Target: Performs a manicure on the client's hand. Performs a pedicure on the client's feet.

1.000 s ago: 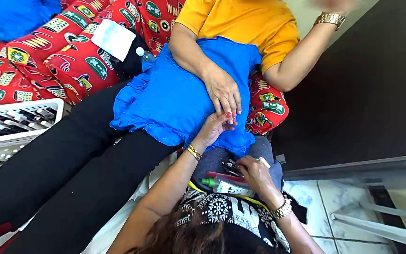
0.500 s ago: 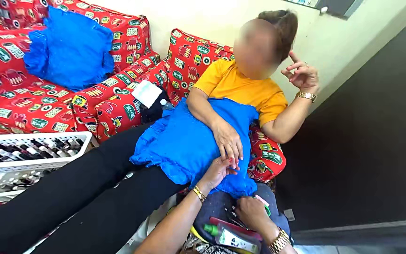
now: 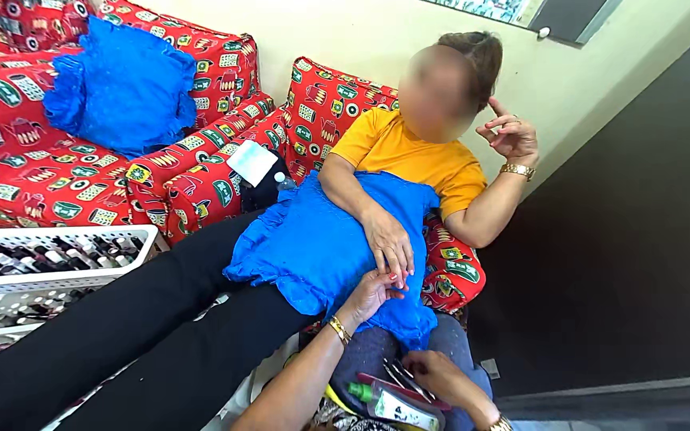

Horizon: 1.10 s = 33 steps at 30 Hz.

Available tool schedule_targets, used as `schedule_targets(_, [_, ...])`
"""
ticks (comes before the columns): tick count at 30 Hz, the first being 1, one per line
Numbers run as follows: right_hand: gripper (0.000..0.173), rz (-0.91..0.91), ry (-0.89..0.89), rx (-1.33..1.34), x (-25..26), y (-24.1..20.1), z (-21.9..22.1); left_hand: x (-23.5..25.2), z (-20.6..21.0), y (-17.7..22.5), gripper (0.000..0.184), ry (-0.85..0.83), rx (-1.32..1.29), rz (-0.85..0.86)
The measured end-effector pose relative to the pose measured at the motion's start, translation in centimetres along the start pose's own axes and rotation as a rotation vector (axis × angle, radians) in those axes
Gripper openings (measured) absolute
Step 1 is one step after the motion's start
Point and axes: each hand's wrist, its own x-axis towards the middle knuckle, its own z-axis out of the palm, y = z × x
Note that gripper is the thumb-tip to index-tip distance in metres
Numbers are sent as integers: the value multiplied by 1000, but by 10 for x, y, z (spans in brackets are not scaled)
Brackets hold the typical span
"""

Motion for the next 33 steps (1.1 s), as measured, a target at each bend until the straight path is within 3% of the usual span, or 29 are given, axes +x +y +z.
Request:
schedule_targets(4, [37, -111, -3, 260, -17, 20, -1, 0, -3, 0, 25, -31, -15, -3])
schedule_targets(9, [20, -321, 207, 511, -35, 15, -10, 1, -4, 3, 21, -28, -28, -24])
schedule_targets(15, [15, -738, 446, 426, -18, -13, -57, 3, -9, 1, 17, -70, 7, -14])
schedule_targets(17, [17, -849, 435, 509, -7, -26, -75, 3, -9, 0, 16, -72, -20, -8])
schedule_targets(20, [10, -966, 354, 888, 15, -50, -81, 1, -7, 0, 18, -79, -20, 12])
schedule_targets(22, [17, -955, 384, 1115, 31, -66, -73, 0, -4, 0, 16, -98, -10, 36])
schedule_targets(26, [18, -758, 607, 1287, 42, -61, -56, 3, -9, -2, 23, -125, -24, 26])
schedule_targets(33, [20, -617, 501, 1352, 27, -37, -23, 5, -12, -4, 23, -99, -41, -15])
